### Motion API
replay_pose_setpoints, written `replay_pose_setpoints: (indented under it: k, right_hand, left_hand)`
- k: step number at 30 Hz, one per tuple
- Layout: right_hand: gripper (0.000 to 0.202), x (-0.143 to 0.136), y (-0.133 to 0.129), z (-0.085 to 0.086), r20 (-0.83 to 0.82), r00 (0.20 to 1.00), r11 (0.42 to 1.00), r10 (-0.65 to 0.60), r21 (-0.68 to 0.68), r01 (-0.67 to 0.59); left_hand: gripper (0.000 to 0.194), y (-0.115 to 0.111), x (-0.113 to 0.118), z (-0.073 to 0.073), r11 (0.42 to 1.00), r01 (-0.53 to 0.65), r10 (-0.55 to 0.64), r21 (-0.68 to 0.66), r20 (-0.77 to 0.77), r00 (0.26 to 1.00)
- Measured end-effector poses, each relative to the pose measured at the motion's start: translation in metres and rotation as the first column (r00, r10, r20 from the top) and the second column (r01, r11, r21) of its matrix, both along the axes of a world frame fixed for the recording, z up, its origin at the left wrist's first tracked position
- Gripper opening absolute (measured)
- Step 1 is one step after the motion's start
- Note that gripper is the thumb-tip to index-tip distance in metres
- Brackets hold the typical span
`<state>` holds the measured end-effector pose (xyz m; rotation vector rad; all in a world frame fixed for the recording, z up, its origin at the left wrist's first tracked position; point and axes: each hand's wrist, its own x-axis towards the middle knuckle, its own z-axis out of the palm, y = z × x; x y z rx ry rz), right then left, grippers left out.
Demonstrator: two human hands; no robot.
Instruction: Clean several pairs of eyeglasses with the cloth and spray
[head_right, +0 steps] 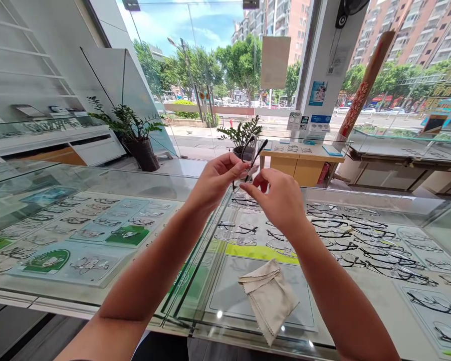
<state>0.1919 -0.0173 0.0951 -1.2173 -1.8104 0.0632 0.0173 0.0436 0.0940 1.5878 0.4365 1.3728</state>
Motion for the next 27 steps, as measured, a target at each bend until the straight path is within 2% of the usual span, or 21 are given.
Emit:
replay_pose_setpoints:
  k: [5,12,18,22,25,27]
  right_hand:
    - [0.044,0.009,-0.004,0.006,-0.034,0.998,0.998,0.049,0.045,-0.047]
    - [0.044,0.009,-0.002,0.006,-0.045,0.998,0.997,0.039,0.064,-0.036]
    - [0.044,0.007,-0.003,0.004,-0.065,0.997,0.999,0.031,0.010,-0.030]
    - [0.047,0.010,-0.012,0.011,0.002,1.000,0.999,-0.008,-0.048,0.008]
    - [0.047,0.018,-0.021,0.019,0.062,0.997,0.995,-0.036,-0.087,0.042]
    - [0.040,0.024,-0.025,0.023,0.059,0.997,0.995,-0.046,-0.088,0.051]
  left_hand:
    - [0.042,-0.002,-0.003,0.002,0.997,-0.036,0.040,0.063,-0.059,0.997]
    - [0.042,-0.005,-0.002,0.000,0.994,-0.050,0.061,0.096,-0.109,0.992]
    - [0.045,-0.003,0.000,-0.001,0.995,0.004,0.008,0.096,-0.131,0.991]
    - [0.041,0.002,-0.007,0.001,0.993,0.021,0.003,0.117,-0.196,0.981]
    - [0.030,0.010,-0.018,0.001,0.985,0.005,0.064,0.173,-0.390,0.918]
    - [0.022,0.018,-0.025,-0.002,0.962,-0.011,0.178,0.272,-0.599,0.781]
